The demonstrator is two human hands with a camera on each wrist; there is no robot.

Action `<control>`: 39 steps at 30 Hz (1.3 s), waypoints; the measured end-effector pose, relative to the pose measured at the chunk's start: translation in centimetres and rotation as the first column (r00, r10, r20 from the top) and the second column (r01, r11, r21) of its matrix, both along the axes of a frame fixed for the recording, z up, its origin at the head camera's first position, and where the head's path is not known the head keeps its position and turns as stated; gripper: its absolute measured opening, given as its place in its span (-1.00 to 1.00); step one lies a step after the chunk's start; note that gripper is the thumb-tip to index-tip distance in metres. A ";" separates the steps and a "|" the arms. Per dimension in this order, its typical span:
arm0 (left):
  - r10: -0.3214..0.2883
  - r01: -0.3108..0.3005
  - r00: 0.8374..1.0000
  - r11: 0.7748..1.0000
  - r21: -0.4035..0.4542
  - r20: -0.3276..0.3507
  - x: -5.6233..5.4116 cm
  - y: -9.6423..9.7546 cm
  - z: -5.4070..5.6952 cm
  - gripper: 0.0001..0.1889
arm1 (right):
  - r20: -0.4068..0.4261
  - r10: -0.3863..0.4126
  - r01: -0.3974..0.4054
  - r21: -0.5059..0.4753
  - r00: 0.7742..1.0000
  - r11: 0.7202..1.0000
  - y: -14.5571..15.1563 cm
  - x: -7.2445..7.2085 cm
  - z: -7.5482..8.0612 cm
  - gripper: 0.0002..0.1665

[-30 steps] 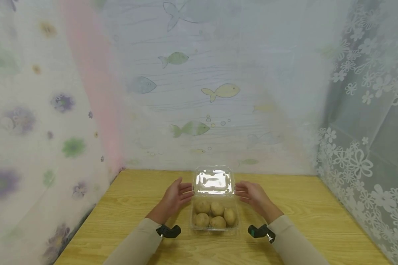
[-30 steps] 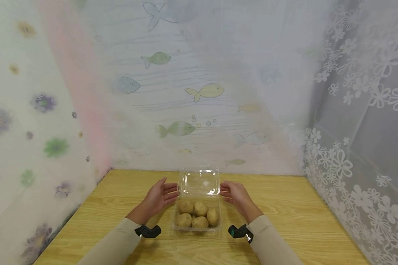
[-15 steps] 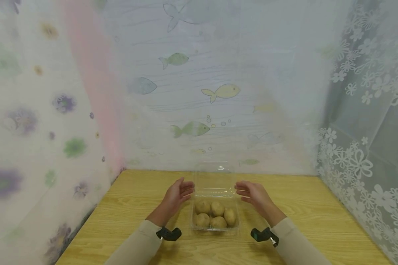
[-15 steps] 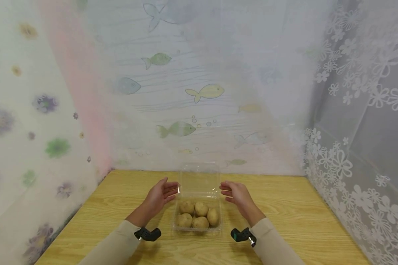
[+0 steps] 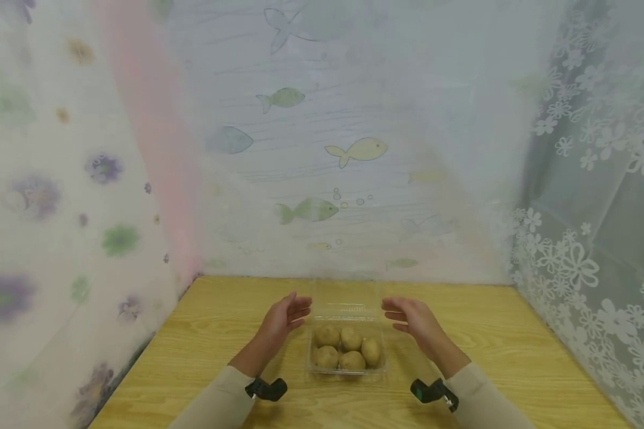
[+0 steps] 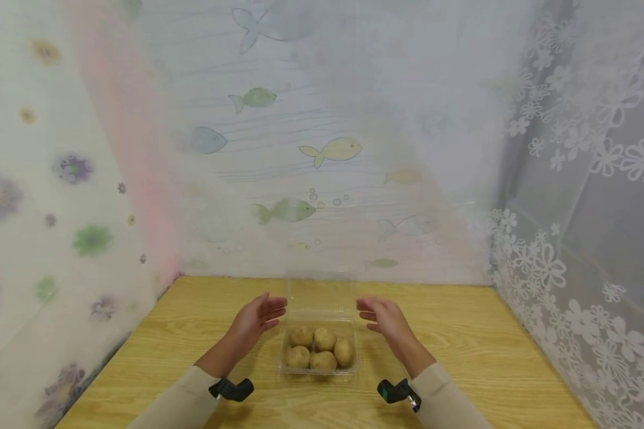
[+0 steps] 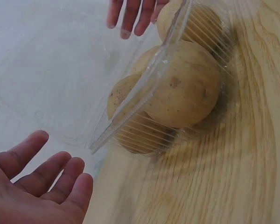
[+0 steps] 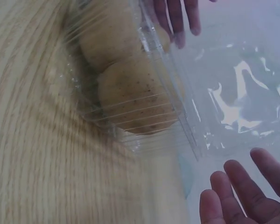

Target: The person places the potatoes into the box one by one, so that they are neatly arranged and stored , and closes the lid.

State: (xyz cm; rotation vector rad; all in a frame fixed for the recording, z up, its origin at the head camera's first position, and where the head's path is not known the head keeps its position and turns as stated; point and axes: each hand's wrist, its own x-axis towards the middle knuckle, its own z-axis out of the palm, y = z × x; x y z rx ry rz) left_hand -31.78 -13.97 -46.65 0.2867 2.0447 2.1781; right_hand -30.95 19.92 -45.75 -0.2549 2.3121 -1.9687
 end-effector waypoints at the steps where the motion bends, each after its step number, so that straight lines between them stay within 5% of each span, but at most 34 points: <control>1: -0.001 0.001 1.000 1.000 -0.001 0.001 0.1 0.0 0.0 -0.25 | -0.002 -0.002 0.002 0.006 1.000 1.000 0.1 0.1 -0.1 -0.37; 10: -0.042 0.042 0.999 0.998 -0.047 -0.018 0.7 -0.4 -0.6 -0.30 | -0.038 0.017 -0.015 0.041 0.999 0.999 0.5 1.7 0.0 -0.35; 21: -0.056 0.048 0.998 0.977 -0.206 -0.032 2.1 -0.8 -0.7 -0.36 | -0.037 0.039 -0.036 0.079 0.999 0.996 0.7 2.7 -0.8 -0.35; 39: -0.139 0.129 0.990 0.960 -0.247 -0.026 3.6 -1.5 -1.9 -0.44 | -0.039 0.128 -0.122 0.135 0.991 0.983 1.1 3.8 -2.3 -0.45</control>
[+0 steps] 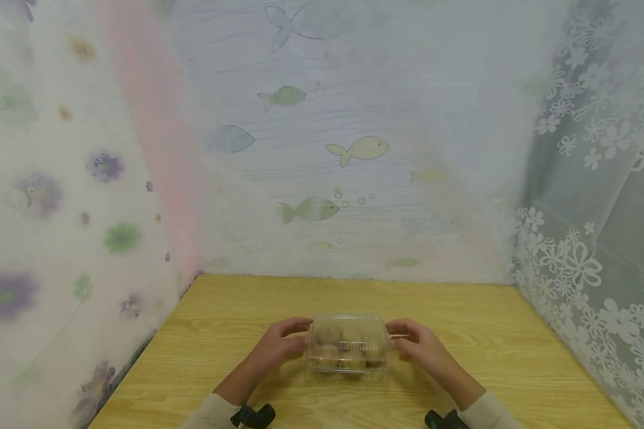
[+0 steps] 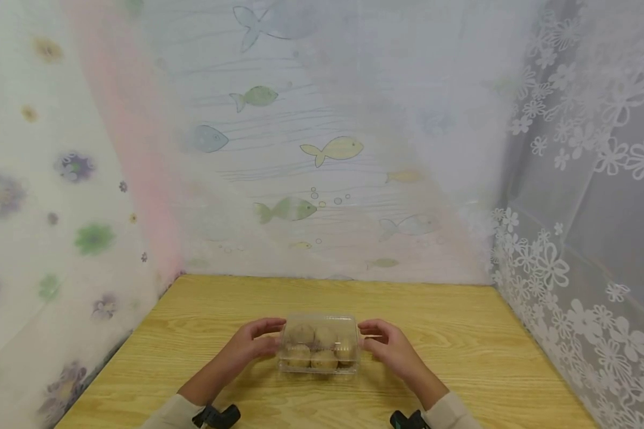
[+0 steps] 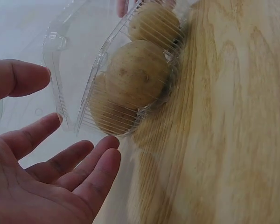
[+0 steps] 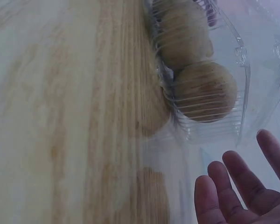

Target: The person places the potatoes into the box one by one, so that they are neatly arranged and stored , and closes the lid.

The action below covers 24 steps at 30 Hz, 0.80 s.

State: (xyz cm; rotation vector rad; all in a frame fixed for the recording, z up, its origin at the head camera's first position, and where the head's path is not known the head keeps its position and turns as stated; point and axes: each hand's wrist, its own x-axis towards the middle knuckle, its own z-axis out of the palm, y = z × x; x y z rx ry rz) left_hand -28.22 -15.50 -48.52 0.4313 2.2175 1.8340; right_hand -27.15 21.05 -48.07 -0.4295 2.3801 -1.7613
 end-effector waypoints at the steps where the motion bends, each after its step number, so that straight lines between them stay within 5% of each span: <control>1: -0.002 0.002 1.000 1.000 -0.004 -0.009 0.1 0.0 0.0 -0.44 | 0.003 0.003 -0.003 -0.005 1.000 1.000 0.0 0.0 -0.1 -0.45; 13: -0.086 0.085 0.996 0.996 -0.032 -0.033 1.4 0.2 0.0 -0.27 | 0.013 0.034 -0.034 -0.005 0.999 0.999 0.2 0.7 -1.0 -0.35; 19: -0.048 0.048 0.999 0.998 -0.044 0.020 1.6 0.3 0.0 -0.21 | 0.050 0.077 -0.076 -0.020 0.996 0.997 0.4 1.0 -1.0 -0.31; 24: -0.011 0.019 0.994 0.997 -0.072 0.106 1.7 0.4 0.3 -0.37 | 0.107 0.111 -0.107 -0.045 0.988 0.993 0.3 1.2 -0.9 -0.33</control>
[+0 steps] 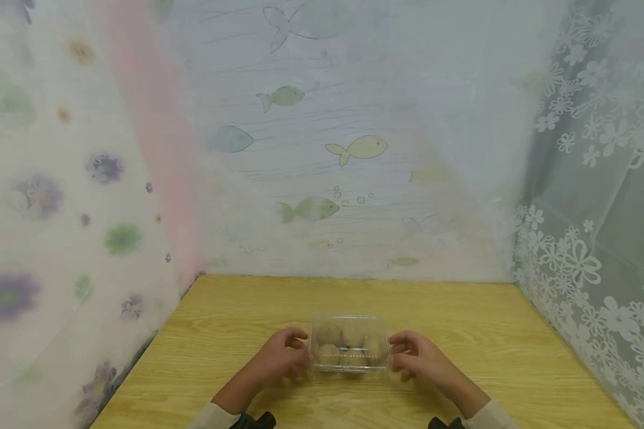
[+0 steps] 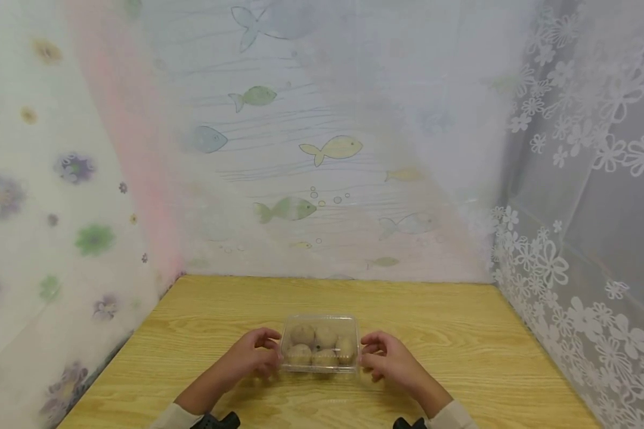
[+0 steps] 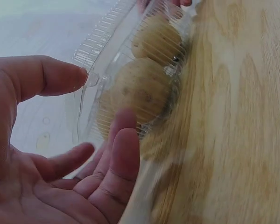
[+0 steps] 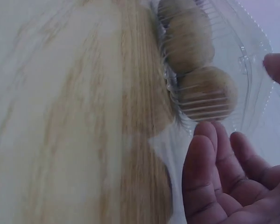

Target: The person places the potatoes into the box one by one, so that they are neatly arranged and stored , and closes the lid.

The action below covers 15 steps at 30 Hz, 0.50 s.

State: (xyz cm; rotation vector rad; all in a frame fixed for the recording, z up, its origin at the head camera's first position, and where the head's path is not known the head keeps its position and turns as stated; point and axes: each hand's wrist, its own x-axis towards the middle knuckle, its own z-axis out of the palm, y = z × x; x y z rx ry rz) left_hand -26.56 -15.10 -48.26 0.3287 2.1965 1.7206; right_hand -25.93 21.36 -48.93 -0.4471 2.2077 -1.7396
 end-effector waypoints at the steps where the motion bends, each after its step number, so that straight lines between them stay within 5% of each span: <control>1: 0.003 -0.002 1.000 1.000 -0.010 0.006 0.0 0.0 0.0 -0.43 | 0.013 0.010 -0.010 0.000 1.000 1.000 0.0 0.0 0.1 -0.34; 6: -0.029 0.029 0.999 0.999 -0.023 0.031 0.2 0.1 -0.1 -0.69 | 0.055 0.045 -0.048 0.056 0.997 0.997 -0.3 0.3 0.4 -0.51; 15: -0.061 0.060 0.992 0.998 0.008 0.107 0.6 0.5 -0.2 -0.67 | 0.120 0.055 -0.062 0.052 0.991 0.997 -1.0 1.0 0.0 -0.58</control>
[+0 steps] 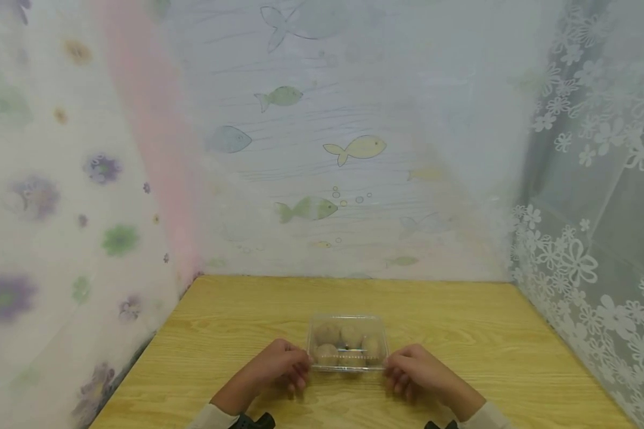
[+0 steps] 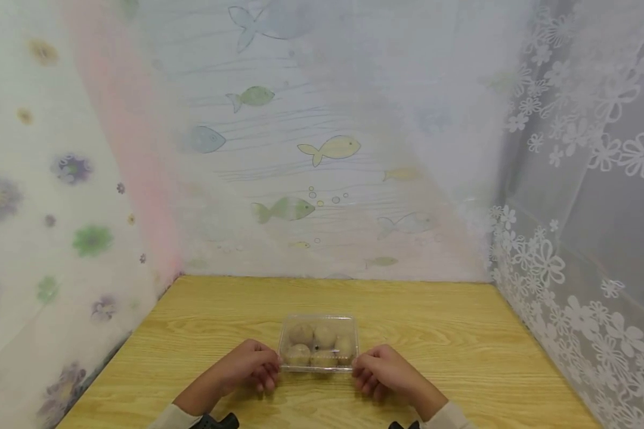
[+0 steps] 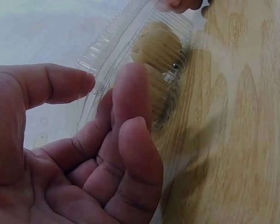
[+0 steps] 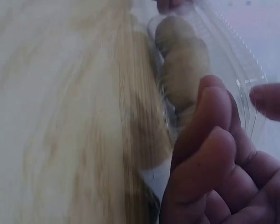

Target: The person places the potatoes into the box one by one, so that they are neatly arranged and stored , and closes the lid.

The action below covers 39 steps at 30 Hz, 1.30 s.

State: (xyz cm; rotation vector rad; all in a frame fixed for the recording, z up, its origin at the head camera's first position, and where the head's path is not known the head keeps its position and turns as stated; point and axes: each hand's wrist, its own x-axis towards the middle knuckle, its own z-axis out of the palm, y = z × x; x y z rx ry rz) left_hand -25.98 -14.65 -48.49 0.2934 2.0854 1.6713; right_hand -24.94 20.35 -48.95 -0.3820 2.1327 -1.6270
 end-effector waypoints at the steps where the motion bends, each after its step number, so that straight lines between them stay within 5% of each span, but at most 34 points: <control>1: 0.001 -0.001 1.000 1.000 0.001 0.005 0.0 0.0 0.0 -0.67 | 0.007 -0.010 0.010 0.000 1.000 1.000 -0.1 0.0 0.0 -0.59; 39: 0.014 -0.014 1.000 1.000 0.016 0.018 0.2 0.2 -0.2 -0.70 | -0.002 -0.026 0.026 -0.021 1.000 0.999 -0.7 0.5 0.3 -0.65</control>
